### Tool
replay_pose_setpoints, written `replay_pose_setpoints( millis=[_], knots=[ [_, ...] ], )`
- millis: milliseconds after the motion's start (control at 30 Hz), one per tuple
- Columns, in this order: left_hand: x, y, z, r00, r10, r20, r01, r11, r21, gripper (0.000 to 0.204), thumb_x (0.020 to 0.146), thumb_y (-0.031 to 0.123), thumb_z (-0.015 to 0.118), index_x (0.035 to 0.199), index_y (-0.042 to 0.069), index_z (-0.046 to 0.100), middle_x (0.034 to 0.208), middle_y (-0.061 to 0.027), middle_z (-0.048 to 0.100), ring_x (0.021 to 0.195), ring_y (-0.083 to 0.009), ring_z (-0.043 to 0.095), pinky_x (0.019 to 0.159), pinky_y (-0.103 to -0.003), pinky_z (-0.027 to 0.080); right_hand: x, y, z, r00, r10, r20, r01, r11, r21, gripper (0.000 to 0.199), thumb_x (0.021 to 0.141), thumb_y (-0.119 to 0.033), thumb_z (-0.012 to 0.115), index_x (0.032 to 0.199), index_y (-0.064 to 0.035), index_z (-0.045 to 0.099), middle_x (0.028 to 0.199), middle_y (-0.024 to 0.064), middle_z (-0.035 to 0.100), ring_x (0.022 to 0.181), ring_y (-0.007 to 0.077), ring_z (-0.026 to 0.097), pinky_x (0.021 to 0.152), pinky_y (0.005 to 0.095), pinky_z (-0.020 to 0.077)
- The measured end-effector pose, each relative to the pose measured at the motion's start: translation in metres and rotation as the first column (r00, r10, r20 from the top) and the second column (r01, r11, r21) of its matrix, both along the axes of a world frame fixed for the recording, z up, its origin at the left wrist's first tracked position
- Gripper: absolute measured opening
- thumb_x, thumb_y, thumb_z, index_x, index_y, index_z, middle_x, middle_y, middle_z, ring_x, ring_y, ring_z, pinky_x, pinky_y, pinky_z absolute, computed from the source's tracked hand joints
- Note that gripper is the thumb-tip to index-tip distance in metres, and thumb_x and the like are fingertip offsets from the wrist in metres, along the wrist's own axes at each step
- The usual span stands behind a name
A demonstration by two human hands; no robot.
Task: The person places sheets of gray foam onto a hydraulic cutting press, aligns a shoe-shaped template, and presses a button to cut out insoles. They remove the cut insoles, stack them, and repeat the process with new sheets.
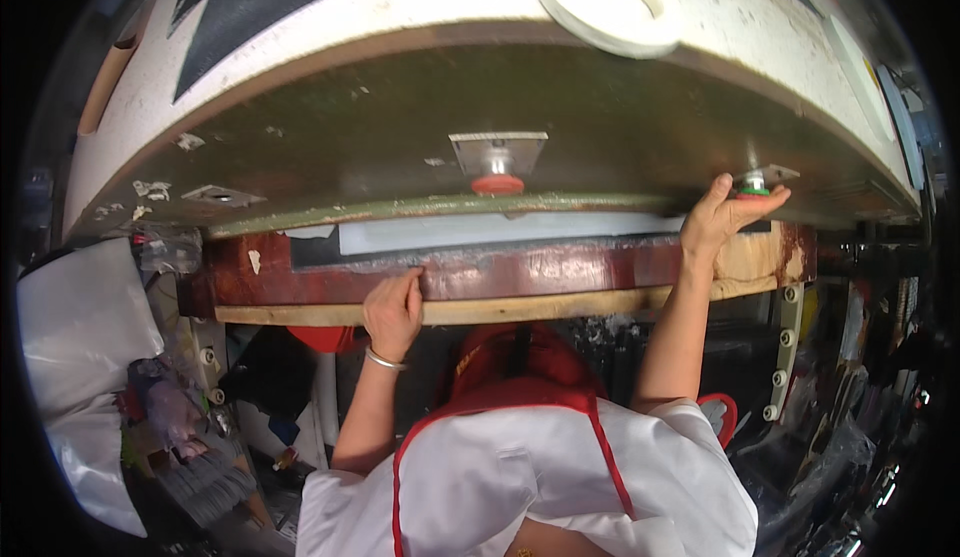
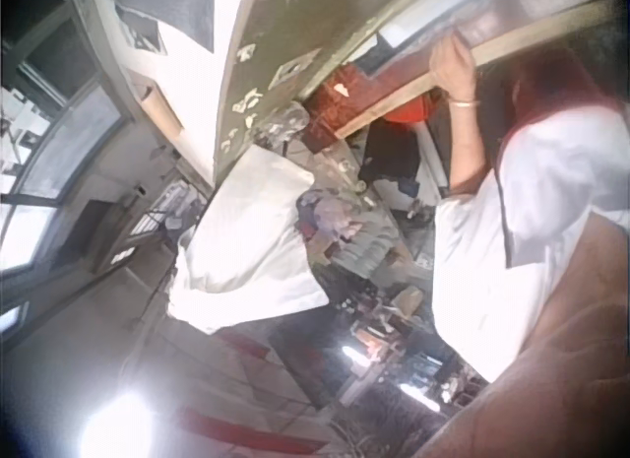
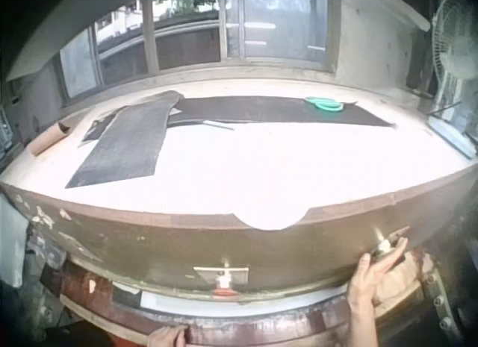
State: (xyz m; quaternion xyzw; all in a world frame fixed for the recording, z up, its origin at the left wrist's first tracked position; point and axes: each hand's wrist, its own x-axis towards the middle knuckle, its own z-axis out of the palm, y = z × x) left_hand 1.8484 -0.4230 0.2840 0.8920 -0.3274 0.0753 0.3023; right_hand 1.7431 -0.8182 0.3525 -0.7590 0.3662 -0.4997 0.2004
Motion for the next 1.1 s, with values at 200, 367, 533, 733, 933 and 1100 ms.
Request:
replay_pose_setpoints(
  millis=[200, 367, 533, 733, 933, 1100],
  knots=[
    [-0.009, 0.001, 0.004, 0.997, 0.077, 0.012, -0.077, 0.996, -0.036, 0.011, 0.082, 0.007, 0.064, 0.093, 0.008, 0.069, 0.069, -0.0099, 0.062, 0.063, -0.0288, 0.057, 0.061, -0.039, 0.047, -0.066, 0.09, -0.018, 0.957, 0.289, 0.008, -0.254, 0.827, 0.502, 0.067, 0.091, -0.015, 0.06, 0.144, -0.0027, 0.021, 0.117, 0.0201, 0.054, 0.107, 0.0277, 0.055, 0.096, 0.0399, 0.0415],
    [-0.013, 0.004, -0.011, 0.992, 0.102, -0.074, -0.108, 0.991, -0.082, 0.003, 0.08, 0.01, 0.067, 0.08, 0.008, 0.067, 0.064, -0.008, 0.059, 0.062, -0.0282, 0.056, 0.059, -0.039, 0.045, -0.106, 0.123, -0.068, 0.825, 0.515, -0.233, -0.411, 0.829, 0.378, 0.005, 0.078, -0.003, 0.067, 0.082, -0.0007, 0.068, 0.087, 0.0147, 0.067, 0.084, 0.0319, 0.061, 0.081, 0.0396, 0.0473],
    [-0.053, 0.018, -0.013, 0.987, 0.161, -0.015, -0.162, 0.986, -0.041, 0.006, 0.078, 0.012, 0.068, 0.073, 0.008, 0.065, 0.059, -0.0068, 0.054, 0.058, -0.0276, 0.054, 0.056, -0.04, 0.042, -0.132, 0.135, -0.054, 0.742, 0.578, -0.34, -0.497, 0.814, 0.301, 0.002, 0.075, -0.001, 0.065, 0.075, -0.0023, 0.066, 0.082, 0.0139, 0.067, 0.08, 0.0323, 0.061, 0.079, 0.0401, 0.047],
    [-0.122, 0.059, -0.004, 0.995, 0.089, -0.046, -0.088, 0.996, 0.015, 0.004, 0.077, 0.011, 0.067, 0.076, 0.01, 0.064, 0.063, -0.0054, 0.056, 0.059, -0.0253, 0.054, 0.055, -0.038, 0.041, -0.067, 0.15, -0.031, 0.761, 0.579, -0.293, -0.549, 0.815, 0.185, 0.062, 0.067, -0.013, 0.078, 0.123, -0.0014, 0.055, 0.119, 0.019, 0.059, 0.121, 0.0383, 0.043, 0.102, 0.044, 0.038],
    [-0.183, 0.1, 0.001, 0.998, 0.036, -0.043, -0.033, 0.997, 0.069, 0.004, 0.078, 0.012, 0.066, 0.08, 0.01, 0.063, 0.069, -0.007, 0.058, 0.063, -0.0266, 0.055, 0.058, -0.037, 0.042, -0.051, 0.243, -0.061, 0.662, 0.664, -0.348, -0.596, 0.748, 0.291, 0.098, 0.056, -0.018, 0.084, 0.141, -0.0079, 0.036, 0.137, 0.0313, 0.03, 0.128, 0.0491, 0.027, 0.106, 0.0521, 0.0314],
    [-0.22, 0.122, 0.007, 0.98, -0.021, -0.197, 0.049, 0.99, 0.135, 0.005, 0.079, 0.014, 0.065, 0.081, 0.011, 0.062, 0.071, -0.0057, 0.055, 0.067, -0.0256, 0.055, 0.058, -0.037, 0.042, -0.086, 0.275, -0.041, 0.646, 0.718, -0.259, -0.587, 0.684, 0.432, 0.098, 0.055, -0.014, 0.082, 0.141, -0.0098, 0.035, 0.137, 0.0278, 0.026, 0.129, 0.0488, 0.023, 0.106, 0.0527, 0.0303]
  ],
)
